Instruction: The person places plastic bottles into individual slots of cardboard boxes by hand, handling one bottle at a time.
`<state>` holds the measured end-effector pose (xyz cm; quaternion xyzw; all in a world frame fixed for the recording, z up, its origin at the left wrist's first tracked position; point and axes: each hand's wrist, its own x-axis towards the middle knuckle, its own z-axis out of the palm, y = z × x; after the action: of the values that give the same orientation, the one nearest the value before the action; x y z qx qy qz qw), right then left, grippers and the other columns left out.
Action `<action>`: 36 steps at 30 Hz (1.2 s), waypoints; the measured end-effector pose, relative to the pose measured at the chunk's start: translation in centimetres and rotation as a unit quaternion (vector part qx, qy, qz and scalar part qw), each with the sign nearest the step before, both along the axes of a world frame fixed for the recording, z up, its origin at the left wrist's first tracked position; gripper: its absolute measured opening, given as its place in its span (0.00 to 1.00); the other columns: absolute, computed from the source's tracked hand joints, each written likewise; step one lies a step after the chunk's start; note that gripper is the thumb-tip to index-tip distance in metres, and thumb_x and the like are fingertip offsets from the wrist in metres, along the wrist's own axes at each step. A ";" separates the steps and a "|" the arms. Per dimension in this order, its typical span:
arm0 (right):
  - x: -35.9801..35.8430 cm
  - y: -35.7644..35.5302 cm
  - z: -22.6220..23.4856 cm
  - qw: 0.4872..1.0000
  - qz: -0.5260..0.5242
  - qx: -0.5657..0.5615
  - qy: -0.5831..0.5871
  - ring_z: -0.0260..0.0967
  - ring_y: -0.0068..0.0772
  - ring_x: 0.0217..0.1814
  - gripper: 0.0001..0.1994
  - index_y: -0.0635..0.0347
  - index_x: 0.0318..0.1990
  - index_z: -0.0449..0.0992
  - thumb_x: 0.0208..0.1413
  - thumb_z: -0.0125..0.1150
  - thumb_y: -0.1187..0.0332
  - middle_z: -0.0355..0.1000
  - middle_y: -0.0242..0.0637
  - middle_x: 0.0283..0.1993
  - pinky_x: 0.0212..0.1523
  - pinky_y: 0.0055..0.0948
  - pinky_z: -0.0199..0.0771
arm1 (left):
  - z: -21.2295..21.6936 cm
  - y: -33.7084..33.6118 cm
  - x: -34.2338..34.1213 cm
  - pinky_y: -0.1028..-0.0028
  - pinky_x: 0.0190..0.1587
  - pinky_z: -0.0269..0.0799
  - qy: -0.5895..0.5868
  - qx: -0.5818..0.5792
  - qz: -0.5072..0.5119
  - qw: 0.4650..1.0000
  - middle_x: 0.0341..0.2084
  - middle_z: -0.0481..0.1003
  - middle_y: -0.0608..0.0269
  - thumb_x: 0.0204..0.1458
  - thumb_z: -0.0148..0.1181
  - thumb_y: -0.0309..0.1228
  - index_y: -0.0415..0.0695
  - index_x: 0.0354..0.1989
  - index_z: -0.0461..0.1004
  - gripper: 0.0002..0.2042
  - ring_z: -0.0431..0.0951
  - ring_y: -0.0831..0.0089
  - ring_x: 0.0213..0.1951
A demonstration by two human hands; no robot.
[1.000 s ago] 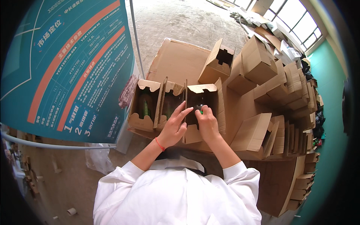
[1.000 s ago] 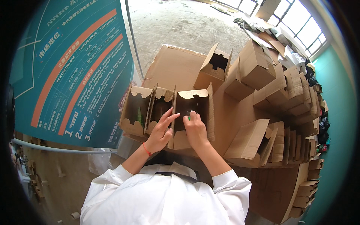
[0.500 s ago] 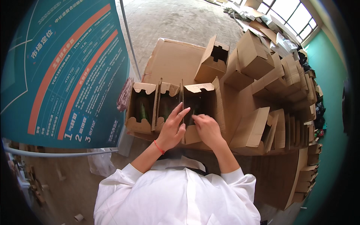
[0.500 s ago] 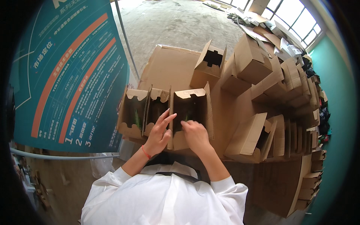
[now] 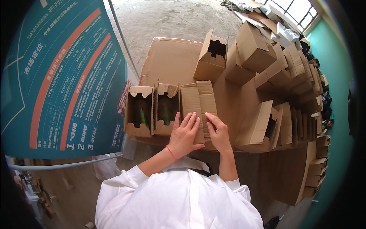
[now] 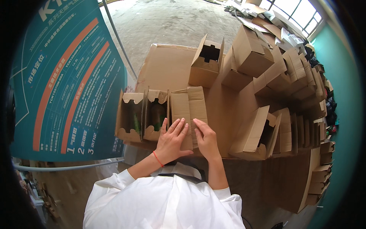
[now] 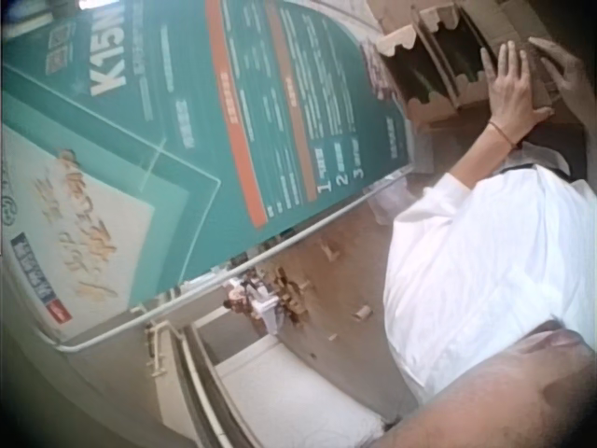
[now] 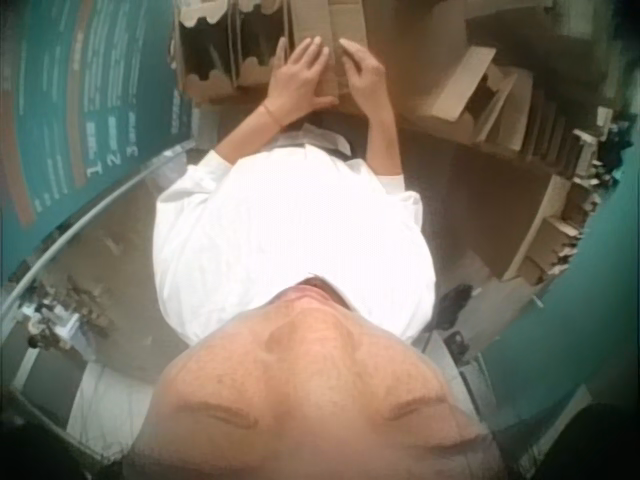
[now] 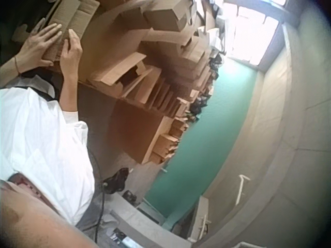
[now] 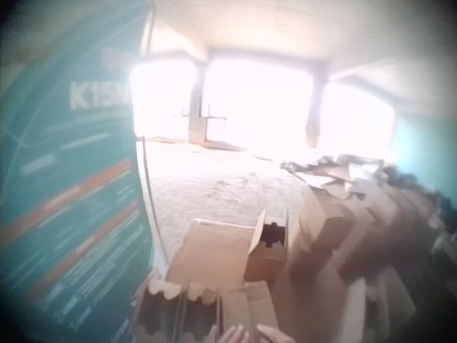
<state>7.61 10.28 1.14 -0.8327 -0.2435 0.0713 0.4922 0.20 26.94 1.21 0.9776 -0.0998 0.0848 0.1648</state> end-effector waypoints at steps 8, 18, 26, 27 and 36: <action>0.2 0.0 -1.4 0.994 -0.062 0.018 0.089 0.57 0.46 0.69 0.39 0.52 0.71 0.49 0.54 0.63 0.69 0.58 0.52 0.67 0.66 0.33 0.58 | 1.4 0.1 -0.3 0.51 0.70 0.32 0.048 0.047 0.009 0.998 0.63 0.61 0.53 0.36 0.69 0.54 0.40 0.62 0.62 0.45 0.57 0.65 0.67; -0.5 -0.8 -2.3 0.994 -0.089 -0.021 0.067 0.51 0.53 0.71 0.35 0.58 0.71 0.49 0.56 0.57 0.71 0.54 0.53 0.70 0.68 0.39 0.54 | -0.3 -3.9 0.4 0.57 0.70 0.41 0.099 0.062 -0.077 0.990 0.66 0.50 0.38 0.42 0.68 0.50 0.30 0.66 0.50 0.50 0.47 0.47 0.69; 1.4 -12.8 0.9 0.795 -0.462 -0.319 -0.229 0.59 0.52 0.66 0.32 0.70 0.64 0.58 0.53 0.61 0.68 0.63 0.55 0.61 0.65 0.43 0.60 | -0.7 -3.4 0.3 0.57 0.71 0.38 0.095 0.057 -0.097 0.989 0.67 0.46 0.35 0.47 0.61 0.55 0.29 0.67 0.48 0.48 0.43 0.48 0.70; 1.6 -14.4 0.7 0.820 -0.448 -0.334 -0.125 0.65 0.50 0.59 0.31 0.70 0.63 0.59 0.53 0.61 0.68 0.67 0.54 0.57 0.59 0.42 0.64 | -0.8 -3.3 0.4 0.57 0.71 0.38 0.088 0.051 -0.097 0.990 0.67 0.47 0.36 0.48 0.60 0.55 0.29 0.67 0.48 0.48 0.44 0.48 0.70; 2.2 -8.0 0.5 0.939 -0.315 -0.133 -0.037 0.68 0.58 0.30 0.07 0.68 0.30 0.69 0.53 0.55 0.71 0.67 0.56 0.25 0.30 0.45 0.65 | -0.6 -2.9 0.3 0.57 0.70 0.39 0.058 -0.038 -0.097 0.993 0.66 0.49 0.37 0.49 0.59 0.57 0.30 0.67 0.46 0.49 0.46 0.49 0.70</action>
<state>9.79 2.26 1.66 -0.9267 0.0246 -0.0863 0.3650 0.49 24.05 0.57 0.9595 -0.1812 0.0149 0.2151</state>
